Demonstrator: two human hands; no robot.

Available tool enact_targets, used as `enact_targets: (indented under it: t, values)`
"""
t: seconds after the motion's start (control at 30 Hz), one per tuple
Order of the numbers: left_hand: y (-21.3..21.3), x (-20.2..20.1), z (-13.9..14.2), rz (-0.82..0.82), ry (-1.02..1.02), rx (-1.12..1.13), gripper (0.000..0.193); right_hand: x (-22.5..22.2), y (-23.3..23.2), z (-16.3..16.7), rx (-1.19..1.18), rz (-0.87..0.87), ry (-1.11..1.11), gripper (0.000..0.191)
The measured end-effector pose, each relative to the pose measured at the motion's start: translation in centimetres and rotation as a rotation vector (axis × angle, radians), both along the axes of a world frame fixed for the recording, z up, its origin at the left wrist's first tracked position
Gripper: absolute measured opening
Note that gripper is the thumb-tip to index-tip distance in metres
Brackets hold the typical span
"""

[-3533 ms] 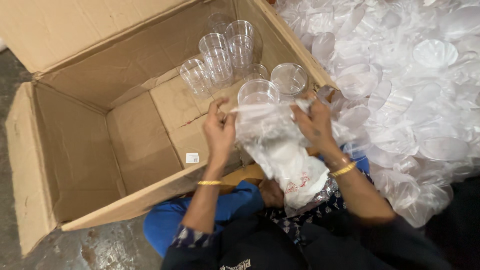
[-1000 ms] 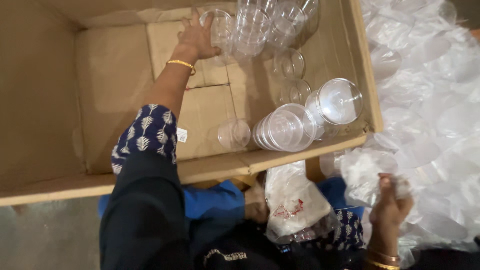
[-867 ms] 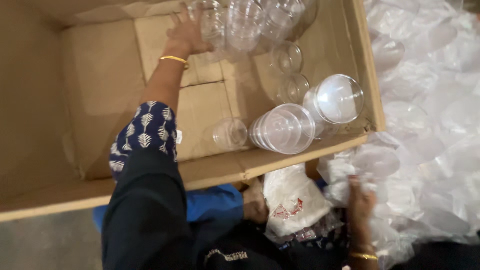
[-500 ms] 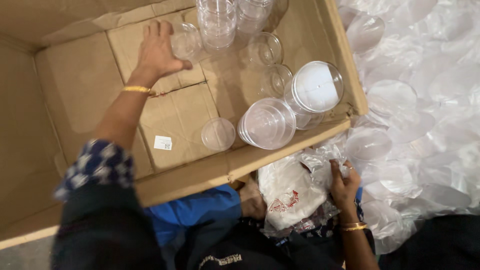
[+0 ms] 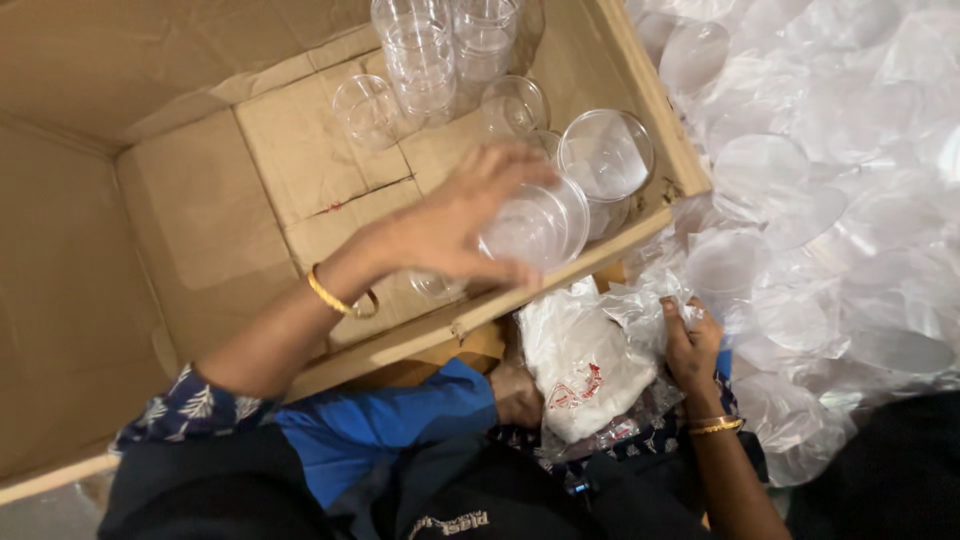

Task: The person sits on the floor and packs clear plastic cups into thin plastic bags, twisting the bags closed, and places the bagged cups into a large cardboard box. They repeatedly take cups from the box, bag them one at a time, and set the filled bags back into the box.

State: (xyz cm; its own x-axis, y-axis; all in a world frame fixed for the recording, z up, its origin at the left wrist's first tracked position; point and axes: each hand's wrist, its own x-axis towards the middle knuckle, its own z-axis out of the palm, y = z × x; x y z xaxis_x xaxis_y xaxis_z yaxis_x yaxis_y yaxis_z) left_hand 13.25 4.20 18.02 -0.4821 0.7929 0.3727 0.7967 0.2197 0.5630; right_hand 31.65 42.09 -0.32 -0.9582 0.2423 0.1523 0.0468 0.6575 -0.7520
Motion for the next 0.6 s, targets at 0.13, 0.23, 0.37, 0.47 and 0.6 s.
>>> enact_targets:
  t: [0.13, 0.23, 0.37, 0.47, 0.6]
  values:
    - [0.9, -6.5, -3.2, 0.145, -0.895, 0.427, 0.077, -0.1, -0.4, 0.1, -0.062, -0.02, 0.015, 0.022]
    - [3.6, -11.0, -6.5, 0.218, -1.057, 0.252, 0.079, -0.3, -0.4, 0.1, -0.054, 0.012, 0.085, 0.022]
    - [7.4, -11.8, -11.0, -0.033, -1.299, 0.164, 0.084, -0.5, 0.0, 0.1, -0.148, 0.045, 0.099, 0.021]
    - [8.6, -10.4, -13.0, -0.282, -1.432, 0.175, 0.088, -0.5, 0.0, -0.1, -0.171, 0.003, 0.059, 0.017]
    - [7.5, -9.8, -13.9, -0.411, -1.43, 0.249, 0.088, -0.5, -0.1, -0.3, -0.141, -0.064, -0.037, 0.017]
